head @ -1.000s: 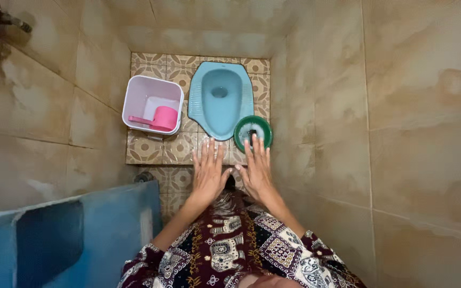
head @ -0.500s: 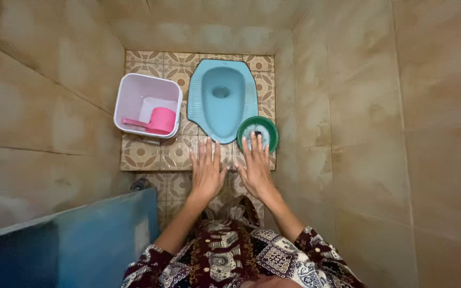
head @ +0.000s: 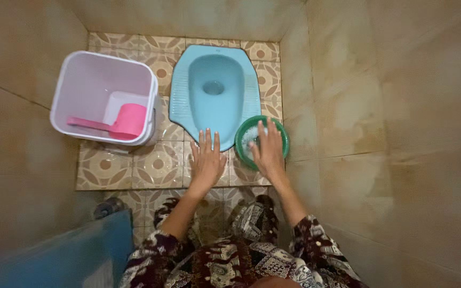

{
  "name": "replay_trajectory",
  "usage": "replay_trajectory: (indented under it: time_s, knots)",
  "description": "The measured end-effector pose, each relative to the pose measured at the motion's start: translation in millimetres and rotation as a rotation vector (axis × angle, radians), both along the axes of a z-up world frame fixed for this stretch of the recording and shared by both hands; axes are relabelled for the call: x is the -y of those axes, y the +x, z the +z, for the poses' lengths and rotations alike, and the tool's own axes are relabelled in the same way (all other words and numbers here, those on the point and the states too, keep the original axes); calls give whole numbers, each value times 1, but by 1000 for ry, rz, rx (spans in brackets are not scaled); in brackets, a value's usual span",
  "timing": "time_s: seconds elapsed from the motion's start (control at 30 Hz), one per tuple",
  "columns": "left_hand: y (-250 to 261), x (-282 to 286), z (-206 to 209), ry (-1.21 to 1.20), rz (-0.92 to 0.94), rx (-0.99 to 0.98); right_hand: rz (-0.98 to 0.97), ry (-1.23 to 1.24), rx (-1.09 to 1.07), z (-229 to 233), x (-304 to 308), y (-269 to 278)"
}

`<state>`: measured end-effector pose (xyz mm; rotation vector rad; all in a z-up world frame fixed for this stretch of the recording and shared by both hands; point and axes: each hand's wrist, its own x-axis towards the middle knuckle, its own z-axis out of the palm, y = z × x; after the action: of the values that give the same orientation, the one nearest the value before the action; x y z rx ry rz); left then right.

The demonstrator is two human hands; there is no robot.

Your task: The person scrubs the inside of a light blue squat toilet using a dark sponge and soapy water from a green bowl. They repeatedly dip the sponge into the bowl and scrub the toilet bowl's interior surfaces.

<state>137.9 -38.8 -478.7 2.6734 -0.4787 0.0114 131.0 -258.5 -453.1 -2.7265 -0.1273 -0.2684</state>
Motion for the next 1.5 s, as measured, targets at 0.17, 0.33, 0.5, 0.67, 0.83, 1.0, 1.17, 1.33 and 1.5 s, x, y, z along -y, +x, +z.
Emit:
replay_trajectory:
  time_s: [0.17, 0.33, 0.5, 0.67, 0.83, 1.0, 1.17, 1.33, 1.5]
  knots:
    - [19, 14, -117, 52, 22, 33, -110, 138, 76, -126, 63, 27]
    - [35, 31, -207, 57, 3, -82, -249, 33, 52, -216, 108, 44]
    - [32, 57, -264, -284, -74, -277, -268, -177, -102, -273, 132, 48]
    - [27, 98, -252, -761, 144, -814, -184, -128, -274, -302, 109, 53]
    - [22, 111, -244, -840, 115, -674, -188, -179, -269, -330, 107, 57]
    - [28, 95, -265, -438, 56, -632, -116, 188, -267, -342, 132, 69]
    - [60, 30, -277, -34, 134, -30, -183, 848, -309, -293, 107, 77]
    - [85, -10, -299, -9, 347, 32, -28, 993, -253, -274, 36, 122]
    - [101, -15, -314, -26, 382, 32, 35, 526, -118, -316, -50, 168]
